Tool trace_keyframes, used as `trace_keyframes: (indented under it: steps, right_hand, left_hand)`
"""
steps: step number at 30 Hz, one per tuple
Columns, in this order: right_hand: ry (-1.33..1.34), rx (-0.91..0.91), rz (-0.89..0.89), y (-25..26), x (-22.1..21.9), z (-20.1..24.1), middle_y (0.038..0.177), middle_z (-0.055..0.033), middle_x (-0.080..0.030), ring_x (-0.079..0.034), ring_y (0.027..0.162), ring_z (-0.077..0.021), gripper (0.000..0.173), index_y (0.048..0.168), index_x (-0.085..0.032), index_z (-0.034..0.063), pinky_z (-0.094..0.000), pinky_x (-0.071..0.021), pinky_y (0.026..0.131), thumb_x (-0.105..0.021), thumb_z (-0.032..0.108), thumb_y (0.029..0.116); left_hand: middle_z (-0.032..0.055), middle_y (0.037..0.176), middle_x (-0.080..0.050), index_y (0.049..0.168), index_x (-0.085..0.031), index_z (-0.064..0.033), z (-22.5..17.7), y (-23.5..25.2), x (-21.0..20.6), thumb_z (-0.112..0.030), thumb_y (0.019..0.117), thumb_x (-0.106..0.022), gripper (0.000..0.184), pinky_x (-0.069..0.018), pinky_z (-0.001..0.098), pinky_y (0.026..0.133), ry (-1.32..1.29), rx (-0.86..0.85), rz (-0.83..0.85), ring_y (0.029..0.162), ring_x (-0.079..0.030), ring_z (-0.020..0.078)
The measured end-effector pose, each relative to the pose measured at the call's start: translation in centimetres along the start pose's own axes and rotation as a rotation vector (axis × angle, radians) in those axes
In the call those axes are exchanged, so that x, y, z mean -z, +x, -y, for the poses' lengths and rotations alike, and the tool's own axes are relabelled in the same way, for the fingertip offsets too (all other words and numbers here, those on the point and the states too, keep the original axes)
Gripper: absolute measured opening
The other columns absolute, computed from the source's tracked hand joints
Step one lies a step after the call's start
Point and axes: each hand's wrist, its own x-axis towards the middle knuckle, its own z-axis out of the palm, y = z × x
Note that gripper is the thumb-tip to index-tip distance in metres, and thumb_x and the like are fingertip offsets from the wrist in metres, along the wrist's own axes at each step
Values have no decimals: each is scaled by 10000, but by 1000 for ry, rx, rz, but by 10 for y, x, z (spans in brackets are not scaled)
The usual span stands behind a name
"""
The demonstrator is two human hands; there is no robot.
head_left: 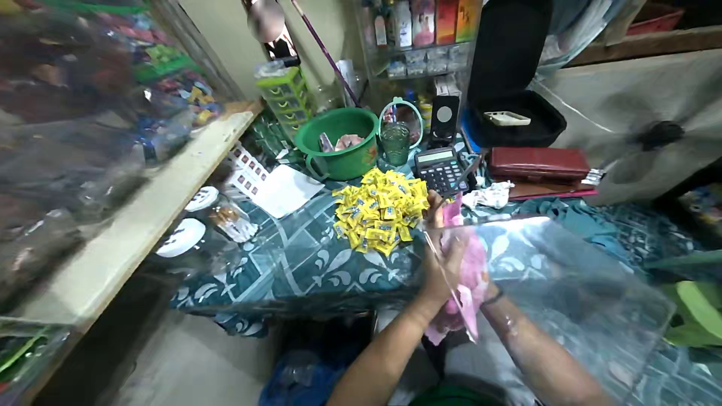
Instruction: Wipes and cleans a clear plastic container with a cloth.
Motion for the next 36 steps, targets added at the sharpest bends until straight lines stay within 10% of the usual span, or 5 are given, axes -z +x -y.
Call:
trace_keyframes:
  steps: [5, 18, 24, 30, 36]
  right_hand:
    - [-25, 373, -83, -11, 0, -17, 1273, -140, -621, -581, 1161, -9, 391, 1383, -477, -108, -148, -461, 988, -437, 108, 1059]
    - [583, 446, 70, -65, 12, -50, 880, 150, -753, -678, 836, 83, 122, 953, -758, 283, -129, -561, 785, -654, 220, 951]
    - [528, 415, -175, -59, 14, -2, 870, 126, -717, -666, 824, 64, 274, 1009, -663, 211, -146, -567, 757, -409, 116, 1046]
    - [415, 539, -189, -26, -1, -8, 774, 107, -692, -644, 694, 44, 60, 951, -675, 130, -161, -556, 633, -637, 104, 913]
    - [773, 488, -53, -20, -29, 14, 1126, -27, -724, -675, 1083, -64, 330, 1225, -628, 7, -243, -558, 962, -382, 184, 1094]
  left_hand:
    - [219, 1333, -581, 1368, -447, 174, -4, -17, -6, -73, 985, -554, 468, -464, 198, 1032, -63, 75, -121, 1170, -590, 45]
    - [81, 1157, -709, 1248, -626, 36, -12, 19, 31, -71, 1038, -461, 288, -537, 283, 946, -151, 169, -265, 1042, -668, 100]
    - [172, 1251, -665, 1270, -569, 77, -12, 4, 21, -58, 1040, -454, 291, -537, 348, 1013, -385, 217, -285, 1127, -672, 206]
    - [169, 1296, -610, 1371, -490, 113, 1, -24, -6, -196, 1043, -491, 451, -511, 287, 1007, -176, 125, -105, 1146, -612, 90]
    - [37, 967, -682, 1189, -562, 98, -6, -12, 8, -139, 1014, -540, 295, -580, 235, 824, -121, -2, -198, 863, -666, 25]
